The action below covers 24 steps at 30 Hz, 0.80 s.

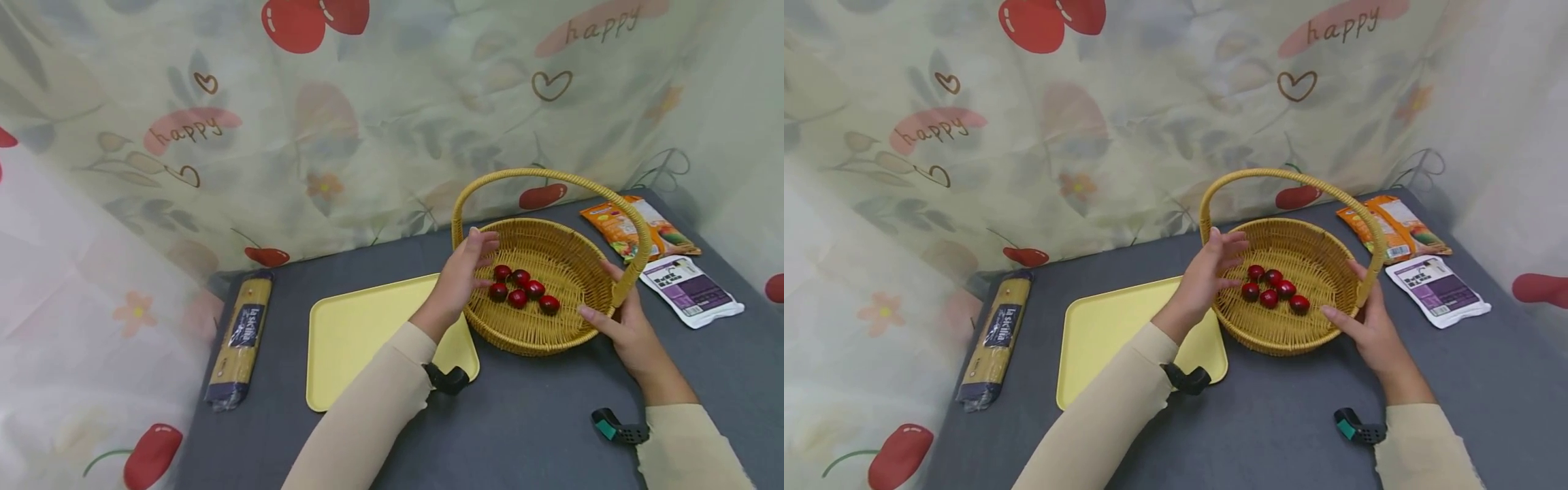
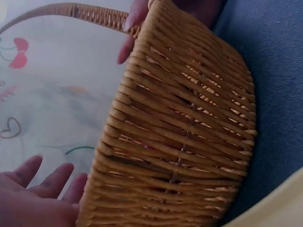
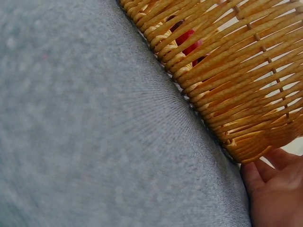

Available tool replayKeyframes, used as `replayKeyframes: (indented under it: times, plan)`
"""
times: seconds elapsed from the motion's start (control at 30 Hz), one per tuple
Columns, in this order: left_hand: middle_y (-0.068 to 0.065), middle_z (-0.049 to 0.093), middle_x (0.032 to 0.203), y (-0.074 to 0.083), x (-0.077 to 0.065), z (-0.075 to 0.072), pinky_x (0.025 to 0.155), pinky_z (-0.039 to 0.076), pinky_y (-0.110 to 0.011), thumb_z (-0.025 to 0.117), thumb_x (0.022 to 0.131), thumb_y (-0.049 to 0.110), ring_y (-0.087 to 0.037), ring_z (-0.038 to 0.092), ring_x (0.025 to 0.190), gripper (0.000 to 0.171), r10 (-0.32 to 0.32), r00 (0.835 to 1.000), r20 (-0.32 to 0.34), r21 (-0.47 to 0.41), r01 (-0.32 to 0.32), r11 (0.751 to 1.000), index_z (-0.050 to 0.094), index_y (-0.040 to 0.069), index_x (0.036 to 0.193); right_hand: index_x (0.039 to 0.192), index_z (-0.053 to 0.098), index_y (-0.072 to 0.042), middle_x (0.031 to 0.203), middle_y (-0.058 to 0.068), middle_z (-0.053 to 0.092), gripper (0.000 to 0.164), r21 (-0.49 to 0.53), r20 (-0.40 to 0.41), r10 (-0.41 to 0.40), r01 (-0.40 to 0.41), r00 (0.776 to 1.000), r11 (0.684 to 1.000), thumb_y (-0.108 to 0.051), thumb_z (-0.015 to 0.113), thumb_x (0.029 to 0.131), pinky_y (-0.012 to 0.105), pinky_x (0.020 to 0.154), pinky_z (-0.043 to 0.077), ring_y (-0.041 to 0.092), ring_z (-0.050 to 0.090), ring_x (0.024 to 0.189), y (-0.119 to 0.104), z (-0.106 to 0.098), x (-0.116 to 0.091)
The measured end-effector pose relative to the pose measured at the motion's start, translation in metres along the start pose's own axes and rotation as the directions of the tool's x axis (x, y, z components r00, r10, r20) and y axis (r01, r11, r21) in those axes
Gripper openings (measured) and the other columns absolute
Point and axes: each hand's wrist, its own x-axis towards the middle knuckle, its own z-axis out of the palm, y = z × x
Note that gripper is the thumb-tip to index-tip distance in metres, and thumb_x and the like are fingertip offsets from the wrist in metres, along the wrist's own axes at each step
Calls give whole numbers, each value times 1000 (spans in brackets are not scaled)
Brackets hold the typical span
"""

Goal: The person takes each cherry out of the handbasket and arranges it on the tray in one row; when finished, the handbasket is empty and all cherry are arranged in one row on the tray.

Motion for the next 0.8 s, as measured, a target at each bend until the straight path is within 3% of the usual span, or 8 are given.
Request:
replayKeyframes:
  times: [0.13, 0.4, 0.53, 0.67, 0.8]
  plan:
    - [-13, 52, 162, -5, 14, 4, 108, 49, -62, 17, 112, 71, -31, 52, 143, 86, -23, 1000, -13, 24, 23, 999, 48, 10, 164, 174, 17, -21, 170, 26, 16, 88, 16, 12, 5, -6, 1000, 1000, 8, 61, 105, 13, 99, 45, 24, 37, 149, 1, 1, 1]
    - [-9, 55, 158, -16, 32, 11, 110, 44, -64, 16, 111, 74, -29, 54, 139, 87, -89, 995, -33, -3, 89, 996, 51, 13, 163, 174, 18, -20, 170, 25, 17, 87, 50, 24, -3, 2, 1000, 999, 10, 61, 104, 14, 100, 46, 25, 39, 147, 1, 3, 1]
    - [-11, 57, 155, -20, 41, 18, 113, 45, -54, 18, 110, 75, -35, 54, 140, 88, -109, 991, -75, 38, 112, 993, 54, 12, 160, 174, 19, -20, 170, 23, 18, 86, 42, 21, -1, 0, 1000, 999, 9, 61, 104, 14, 101, 46, 25, 39, 147, 0, 4, 1]
    - [-7, 61, 150, -21, 48, 26, 116, 43, -44, 23, 110, 75, -30, 55, 141, 87, -158, 975, -157, 83, 172, 982, 62, 11, 153, 173, 20, -20, 169, 23, 19, 86, 41, 15, -2, 2, 1000, 999, 9, 61, 104, 15, 100, 46, 25, 40, 146, -1, 3, 1]
    - [4, 60, 152, -22, 51, 33, 119, 39, -46, 30, 108, 77, -20, 51, 145, 83, -219, 958, -186, 120, 243, 962, 64, 17, 153, 173, 20, -19, 167, 24, 22, 85, 47, 5, -12, 12, 1000, 999, 10, 60, 104, 15, 100, 45, 25, 42, 144, -1, 2, 0]
